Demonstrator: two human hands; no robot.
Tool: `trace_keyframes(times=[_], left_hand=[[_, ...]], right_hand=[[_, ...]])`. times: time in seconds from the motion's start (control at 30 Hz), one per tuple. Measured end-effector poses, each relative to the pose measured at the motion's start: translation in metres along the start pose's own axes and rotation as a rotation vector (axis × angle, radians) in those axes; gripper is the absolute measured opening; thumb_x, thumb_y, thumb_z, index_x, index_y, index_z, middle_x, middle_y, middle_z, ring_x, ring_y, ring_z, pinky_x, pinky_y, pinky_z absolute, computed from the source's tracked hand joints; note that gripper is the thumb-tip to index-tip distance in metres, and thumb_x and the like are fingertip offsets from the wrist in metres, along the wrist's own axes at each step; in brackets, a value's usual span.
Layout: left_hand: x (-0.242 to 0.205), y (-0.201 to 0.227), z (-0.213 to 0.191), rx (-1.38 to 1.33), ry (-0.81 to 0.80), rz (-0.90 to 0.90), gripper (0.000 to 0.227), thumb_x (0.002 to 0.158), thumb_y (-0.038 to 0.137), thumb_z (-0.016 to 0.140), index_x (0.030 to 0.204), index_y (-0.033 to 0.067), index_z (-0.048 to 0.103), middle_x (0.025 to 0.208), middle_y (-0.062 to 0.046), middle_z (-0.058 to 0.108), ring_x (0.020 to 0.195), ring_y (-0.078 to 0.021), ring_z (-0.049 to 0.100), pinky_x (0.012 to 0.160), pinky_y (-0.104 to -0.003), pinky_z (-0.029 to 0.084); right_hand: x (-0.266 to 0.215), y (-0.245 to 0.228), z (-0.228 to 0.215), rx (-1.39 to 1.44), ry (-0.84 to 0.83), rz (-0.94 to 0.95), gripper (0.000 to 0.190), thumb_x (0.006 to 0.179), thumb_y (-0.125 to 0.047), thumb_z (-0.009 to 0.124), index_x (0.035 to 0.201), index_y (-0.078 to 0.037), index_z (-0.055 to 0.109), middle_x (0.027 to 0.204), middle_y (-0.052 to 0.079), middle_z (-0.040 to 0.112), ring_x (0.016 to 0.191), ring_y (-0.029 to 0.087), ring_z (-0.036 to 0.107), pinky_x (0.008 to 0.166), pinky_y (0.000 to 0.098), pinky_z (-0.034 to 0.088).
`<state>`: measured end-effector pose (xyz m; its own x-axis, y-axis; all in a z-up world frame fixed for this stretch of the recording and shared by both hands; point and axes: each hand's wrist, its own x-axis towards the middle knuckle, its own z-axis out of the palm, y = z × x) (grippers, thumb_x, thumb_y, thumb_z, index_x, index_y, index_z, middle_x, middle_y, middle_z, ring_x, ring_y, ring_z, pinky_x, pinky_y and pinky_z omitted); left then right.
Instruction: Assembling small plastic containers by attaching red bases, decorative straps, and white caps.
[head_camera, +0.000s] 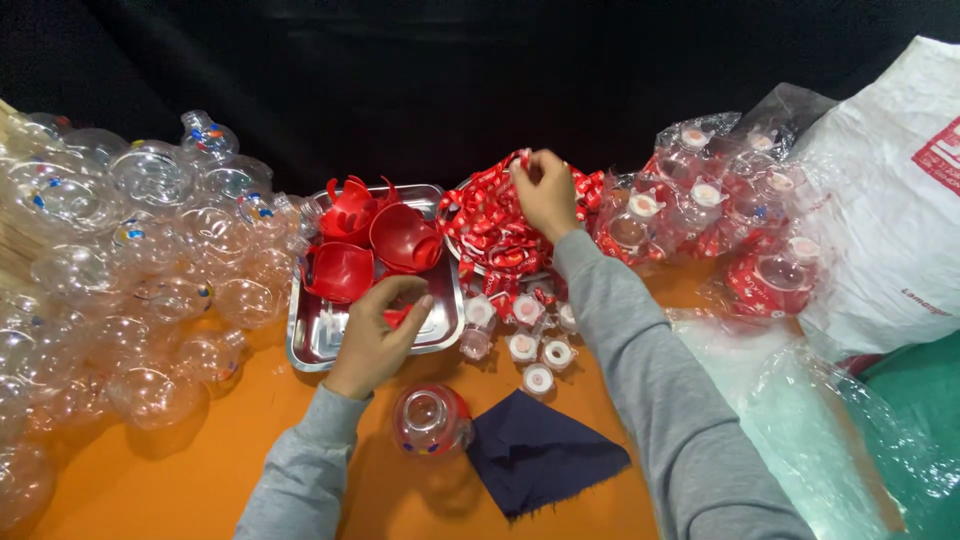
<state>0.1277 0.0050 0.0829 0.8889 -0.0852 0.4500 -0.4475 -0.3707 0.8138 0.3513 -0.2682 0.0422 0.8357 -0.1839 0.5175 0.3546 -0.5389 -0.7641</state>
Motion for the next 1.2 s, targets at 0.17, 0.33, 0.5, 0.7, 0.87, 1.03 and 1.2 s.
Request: trace_keyframes(times=[0.17,0.33,0.5,0.7,0.87,1.03,1.2], left_hand=[[0.004,0.009,-0.012,-0.005,0.011,0.008,0.026,0.092,0.022,0.076,0.113,0.0068,0.075,0.092,-0.014,0.076,0.088,-0.0271,0.074,0.081,-0.038,0.056],[0.002,0.053,-0.032,0.043,-0.031,0.019,0.02,0.095,0.017,0.068,0.111,0.0049,0.068,0.103,-0.009,0.074,0.093,-0.0178,0.07,0.086,-0.03,0.059],[-0.008,0.1,-0.044,0.048,0.023,0.101,0.023,0.098,0.02,0.065,0.114,0.0042,0.068,0.107,-0.008,0.073,0.097,-0.0187,0.069,0.089,-0.031,0.057],[-0.036,0.172,-0.024,0.08,0.019,0.31,0.049,0.089,0.019,0.073,0.13,0.0017,0.055,0.122,-0.015,0.068,0.112,-0.0271,0.066,0.097,-0.039,0.055],[-0.068,0.198,0.017,0.052,-0.038,0.24,0.091,0.082,0.039,0.081,0.151,0.0021,0.035,0.134,-0.016,0.058,0.122,-0.0274,0.06,0.099,-0.041,0.055],[-0.083,0.186,0.045,-0.105,0.01,0.25,0.06,0.093,0.016,0.071,0.146,0.0039,0.045,0.104,-0.018,0.072,0.1,-0.0366,0.072,0.09,-0.048,0.055],[-0.092,0.158,0.055,-0.593,0.024,0.052,0.027,0.099,0.006,0.061,0.123,-0.0056,0.063,0.099,-0.017,0.073,0.086,-0.0207,0.071,0.079,-0.034,0.059]], right_hand=[[0.018,-0.055,-0.026,0.328,0.067,-0.02,0.014,0.094,-0.025,0.074,0.09,-0.012,0.07,0.065,0.0,0.068,0.064,0.009,0.064,0.063,0.0243,0.052],[0.003,-0.155,-0.082,0.642,-0.03,0.059,0.008,0.099,-0.015,0.068,0.093,-0.009,0.066,0.079,-0.001,0.068,0.07,0.004,0.062,0.065,0.0174,0.054],[-0.03,-0.225,-0.133,0.658,-0.104,-0.08,0.014,0.101,-0.016,0.066,0.089,-0.011,0.061,0.07,-0.004,0.058,0.061,0.003,0.052,0.059,0.0179,0.045],[-0.106,-0.274,-0.186,0.34,-0.223,-0.233,0.017,0.104,-0.019,0.064,0.089,-0.012,0.059,0.074,-0.006,0.049,0.068,0.006,0.044,0.064,0.023,0.04],[-0.172,-0.279,-0.193,0.359,-0.232,-0.192,0.021,0.101,-0.018,0.066,0.085,-0.012,0.055,0.072,-0.004,0.051,0.065,0.007,0.046,0.062,0.0235,0.042],[-0.212,-0.263,-0.201,0.371,-0.23,-0.099,0.013,0.094,-0.02,0.076,0.092,-0.007,0.072,0.066,0.003,0.067,0.066,0.009,0.06,0.065,0.0244,0.05],[-0.235,-0.229,-0.214,0.539,-0.389,-0.011,0.031,0.107,-0.017,0.048,0.111,-0.002,0.074,0.094,0.011,0.073,0.095,0.016,0.06,0.091,0.0352,0.051]])
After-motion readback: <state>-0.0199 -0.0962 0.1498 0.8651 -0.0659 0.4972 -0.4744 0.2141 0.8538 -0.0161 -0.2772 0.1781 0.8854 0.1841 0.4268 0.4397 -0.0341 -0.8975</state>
